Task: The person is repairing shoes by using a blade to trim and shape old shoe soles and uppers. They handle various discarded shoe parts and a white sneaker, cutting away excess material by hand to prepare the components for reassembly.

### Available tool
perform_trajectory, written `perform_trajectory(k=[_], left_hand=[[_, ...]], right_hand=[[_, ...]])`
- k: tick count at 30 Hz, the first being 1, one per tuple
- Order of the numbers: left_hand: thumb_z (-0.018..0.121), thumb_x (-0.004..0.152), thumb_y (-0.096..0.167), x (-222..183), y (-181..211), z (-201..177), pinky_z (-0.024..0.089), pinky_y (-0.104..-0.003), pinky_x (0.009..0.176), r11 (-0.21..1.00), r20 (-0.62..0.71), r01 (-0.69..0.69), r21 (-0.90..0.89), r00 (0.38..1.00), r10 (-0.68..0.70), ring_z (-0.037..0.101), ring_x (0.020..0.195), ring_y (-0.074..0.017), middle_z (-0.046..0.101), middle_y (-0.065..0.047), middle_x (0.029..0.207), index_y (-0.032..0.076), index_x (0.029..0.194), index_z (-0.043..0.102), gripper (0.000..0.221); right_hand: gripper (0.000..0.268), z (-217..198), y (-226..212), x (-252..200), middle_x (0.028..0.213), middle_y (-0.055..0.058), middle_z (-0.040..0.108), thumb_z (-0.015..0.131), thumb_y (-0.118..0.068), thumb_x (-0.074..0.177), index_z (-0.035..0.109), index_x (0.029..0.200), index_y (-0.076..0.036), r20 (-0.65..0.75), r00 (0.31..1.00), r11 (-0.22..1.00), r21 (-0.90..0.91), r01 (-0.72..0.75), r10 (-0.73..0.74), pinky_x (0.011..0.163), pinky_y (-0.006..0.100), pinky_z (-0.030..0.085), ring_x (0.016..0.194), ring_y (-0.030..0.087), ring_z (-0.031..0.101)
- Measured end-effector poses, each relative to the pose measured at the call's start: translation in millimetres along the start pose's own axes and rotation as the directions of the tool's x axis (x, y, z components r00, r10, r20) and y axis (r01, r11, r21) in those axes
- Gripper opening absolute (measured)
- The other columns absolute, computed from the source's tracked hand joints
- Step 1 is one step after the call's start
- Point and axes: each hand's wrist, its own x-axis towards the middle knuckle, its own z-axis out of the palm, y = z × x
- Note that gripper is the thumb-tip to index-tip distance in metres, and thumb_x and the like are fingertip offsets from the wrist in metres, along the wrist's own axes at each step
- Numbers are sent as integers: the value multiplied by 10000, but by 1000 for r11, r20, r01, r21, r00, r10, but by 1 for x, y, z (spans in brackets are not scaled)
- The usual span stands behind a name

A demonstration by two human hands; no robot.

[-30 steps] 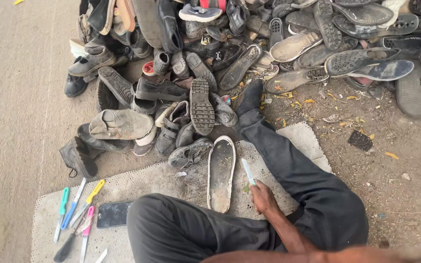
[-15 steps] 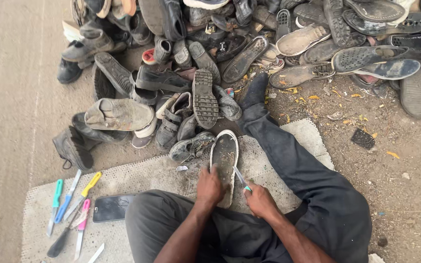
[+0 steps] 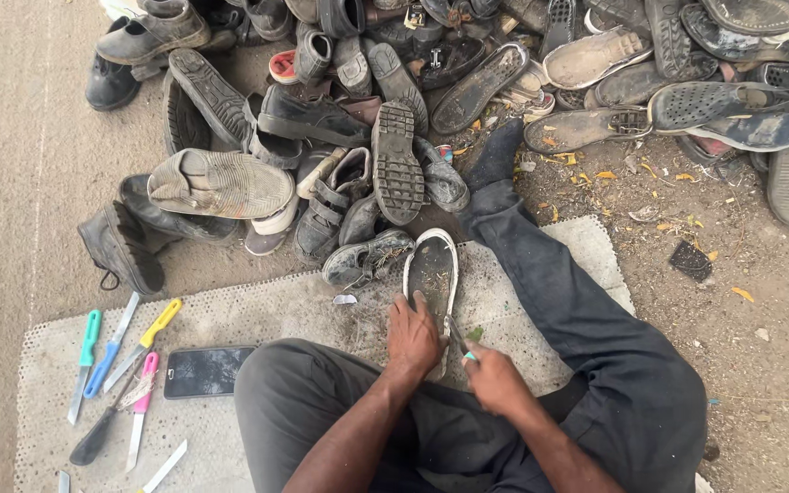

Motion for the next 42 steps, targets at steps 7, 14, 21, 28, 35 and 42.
perform_trajectory(k=[7,14,21,28,35,42], left_hand=[[899,707,406,9,-12,4,420,-467,1094,1000,-2,-19,25,1000,19,459,1299,-455,394,-318,1450,-53,1504,358,1067],[865,736,609,6,-7,0,356,-489,1101,1000,38,10,-5,999,-10,391,1318,-487,356,-352,1438,-66,1501,323,1155],[764,799,515,15,-17,-3,380,-471,1128,998,71,-53,33,996,51,466,1326,-475,496,-344,1380,-41,1436,491,888],[546,977,308,29,-30,29,359,-489,1166,916,190,-206,345,971,147,414,1371,-573,347,-519,1451,-96,1392,509,581],[634,917,330,11,-22,4,288,-562,1205,838,300,-394,377,908,291,274,1438,-644,363,-327,1487,-13,1345,547,555],[690,886,446,-7,2,-19,380,-534,1150,951,215,-197,236,966,147,301,1459,-584,395,-325,1481,24,1398,484,695]], right_hand=[[544,-59,-17,22,659,24,575,574,-190,1021,470,1540,-66,542,808,633,547,-548,230,306,250,343,365,64,436],[444,-54,-14,14,673,23,535,537,-192,1016,541,1438,-54,596,787,219,756,-617,157,269,234,314,330,68,415],[364,-51,-8,19,690,43,536,497,-153,1052,554,1374,8,607,795,99,790,-605,11,286,232,333,337,84,430],[514,-20,12,23,616,-2,537,606,-186,1009,556,1511,-89,376,913,830,449,-330,159,349,245,375,396,52,448],[427,-11,37,22,1019,163,661,487,-126,1027,601,1439,-133,117,950,952,-75,298,-289,382,297,463,437,105,552],[479,-11,21,10,979,244,742,401,-34,981,603,1415,-59,-2,854,747,-486,454,-520,354,351,487,426,188,560]])
